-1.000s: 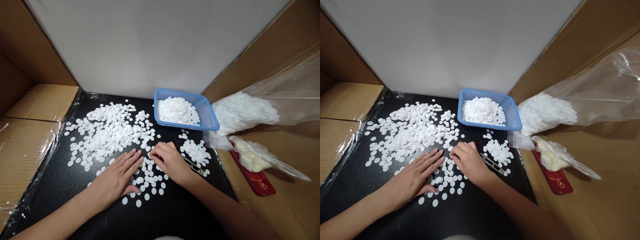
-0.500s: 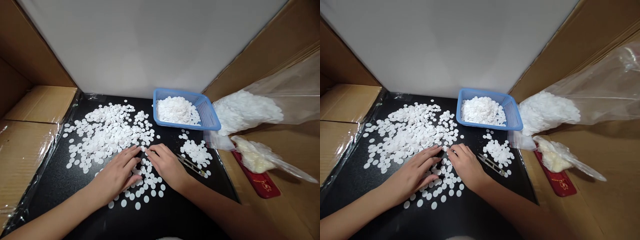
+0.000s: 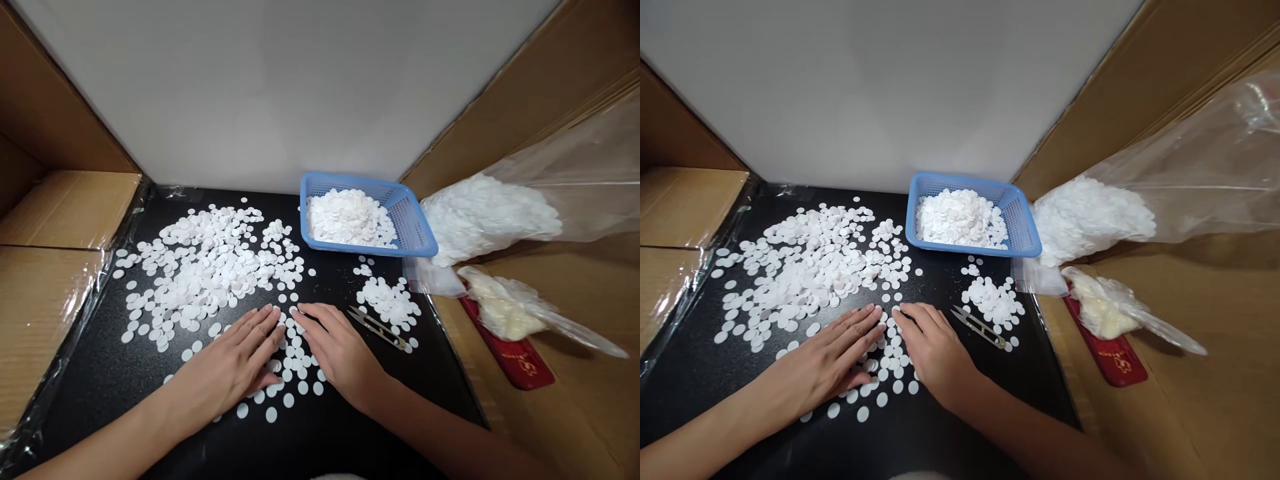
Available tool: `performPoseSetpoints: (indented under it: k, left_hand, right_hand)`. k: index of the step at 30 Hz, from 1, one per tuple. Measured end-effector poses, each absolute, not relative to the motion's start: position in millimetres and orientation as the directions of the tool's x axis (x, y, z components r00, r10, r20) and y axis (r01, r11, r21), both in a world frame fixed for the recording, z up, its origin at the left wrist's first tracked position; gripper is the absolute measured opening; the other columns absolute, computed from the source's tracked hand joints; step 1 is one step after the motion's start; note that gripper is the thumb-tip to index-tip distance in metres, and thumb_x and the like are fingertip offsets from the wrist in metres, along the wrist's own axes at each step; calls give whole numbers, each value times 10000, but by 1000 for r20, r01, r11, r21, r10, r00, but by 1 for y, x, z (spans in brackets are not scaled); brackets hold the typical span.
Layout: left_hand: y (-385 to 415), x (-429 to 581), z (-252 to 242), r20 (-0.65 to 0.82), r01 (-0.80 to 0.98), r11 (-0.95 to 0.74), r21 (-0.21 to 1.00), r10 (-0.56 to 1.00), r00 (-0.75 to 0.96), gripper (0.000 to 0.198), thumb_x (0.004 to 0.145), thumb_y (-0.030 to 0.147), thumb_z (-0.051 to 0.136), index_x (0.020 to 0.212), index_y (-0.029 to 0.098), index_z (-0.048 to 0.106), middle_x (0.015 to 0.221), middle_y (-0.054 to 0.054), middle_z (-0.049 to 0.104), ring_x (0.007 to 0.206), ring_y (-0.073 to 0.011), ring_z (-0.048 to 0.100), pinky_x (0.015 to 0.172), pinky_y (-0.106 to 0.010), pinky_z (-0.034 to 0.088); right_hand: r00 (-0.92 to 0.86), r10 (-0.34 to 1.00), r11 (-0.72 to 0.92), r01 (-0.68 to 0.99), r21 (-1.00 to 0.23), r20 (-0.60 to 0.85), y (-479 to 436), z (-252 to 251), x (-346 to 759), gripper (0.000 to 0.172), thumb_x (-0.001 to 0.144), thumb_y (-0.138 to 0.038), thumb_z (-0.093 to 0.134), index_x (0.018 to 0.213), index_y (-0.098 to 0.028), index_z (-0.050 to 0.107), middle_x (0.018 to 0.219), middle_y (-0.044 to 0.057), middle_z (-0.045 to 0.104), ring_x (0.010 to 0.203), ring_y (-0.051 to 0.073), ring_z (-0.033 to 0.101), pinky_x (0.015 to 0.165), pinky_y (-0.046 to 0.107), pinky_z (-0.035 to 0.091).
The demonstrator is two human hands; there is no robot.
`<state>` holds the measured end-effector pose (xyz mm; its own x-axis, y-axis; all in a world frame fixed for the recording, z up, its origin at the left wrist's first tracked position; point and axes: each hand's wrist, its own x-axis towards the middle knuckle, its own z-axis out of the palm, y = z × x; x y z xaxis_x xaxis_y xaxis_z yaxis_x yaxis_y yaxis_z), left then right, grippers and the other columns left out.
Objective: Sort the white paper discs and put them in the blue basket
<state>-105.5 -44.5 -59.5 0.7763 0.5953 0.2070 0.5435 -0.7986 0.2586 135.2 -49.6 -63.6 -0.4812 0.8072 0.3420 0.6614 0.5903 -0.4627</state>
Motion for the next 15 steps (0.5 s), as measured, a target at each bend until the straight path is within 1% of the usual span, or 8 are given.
performPoseSetpoints:
  k: [3, 5, 7, 9, 11, 12, 15]
  left_hand:
    - [-51, -107, -54, 213, 545, -816, 193, 577, 788, 500, 1036, 398, 438, 1448, 117, 461, 1492, -189, 502, 1381, -326, 487, 1103, -477, 468]
    - [-53, -107, -49, 209, 550, -817, 174, 576, 790, 460, 1036, 415, 430, 1382, 124, 519, 1446, -181, 556, 1345, -330, 526, 1057, -481, 494]
    - [-49, -105, -43, 196, 564, -794, 227, 604, 772, 373, 1037, 400, 434, 1278, 154, 578, 1327, -145, 651, 1268, -314, 586, 996, -473, 519]
    - [-39, -100, -38, 170, 600, -738, 309, 664, 728, 260, 1044, 309, 420, 1166, 181, 611, 1141, -98, 710, 1098, -275, 657, 886, -435, 546]
    - [-24, -92, -38, 151, 655, -668, 353, 732, 665, 240, 1034, 205, 387, 1097, 185, 618, 988, -71, 692, 870, -232, 656, 738, -386, 537]
    - [-16, -88, -39, 136, 682, -634, 366, 761, 635, 241, 1024, 173, 382, 1087, 181, 614, 962, -67, 673, 831, -225, 633, 719, -383, 524]
    - [5, -73, -45, 123, 705, -561, 434, 812, 571, 172, 988, 139, 440, 973, 169, 608, 906, -54, 628, 824, -216, 603, 711, -355, 504]
  right_hand:
    - [-530, 779, 627, 642, -440, 336, -52, -62, 137, 379, 956, -43, 420, 1239, -159, 643, 1198, 131, 678, 1102, 254, 619, 922, 417, 573]
    - [-528, 781, 624, 636, -454, 332, -49, -59, 138, 376, 954, -39, 412, 1211, -166, 656, 1168, 129, 682, 1049, 248, 626, 874, 412, 580]
    - [-489, 805, 593, 640, -489, 336, -41, -57, 139, 355, 963, -46, 413, 1172, -172, 670, 1096, 121, 684, 983, 236, 627, 831, 398, 578]
    - [-446, 829, 560, 644, -521, 338, -29, -56, 139, 301, 976, -67, 440, 1126, -161, 683, 999, 109, 670, 923, 224, 619, 801, 373, 573]
    - [-429, 839, 545, 647, -533, 336, -16, -58, 137, 233, 979, -99, 492, 1086, -154, 691, 919, 86, 642, 873, 211, 611, 778, 347, 570]
    - [-428, 840, 543, 652, -529, 334, -11, -59, 136, 206, 975, -111, 517, 1073, -153, 693, 899, 77, 630, 857, 207, 610, 770, 339, 570]
    - [-430, 839, 544, 669, -507, 333, -3, -63, 131, 163, 960, -131, 566, 1059, -158, 692, 890, 63, 615, 841, 199, 612, 762, 332, 571]
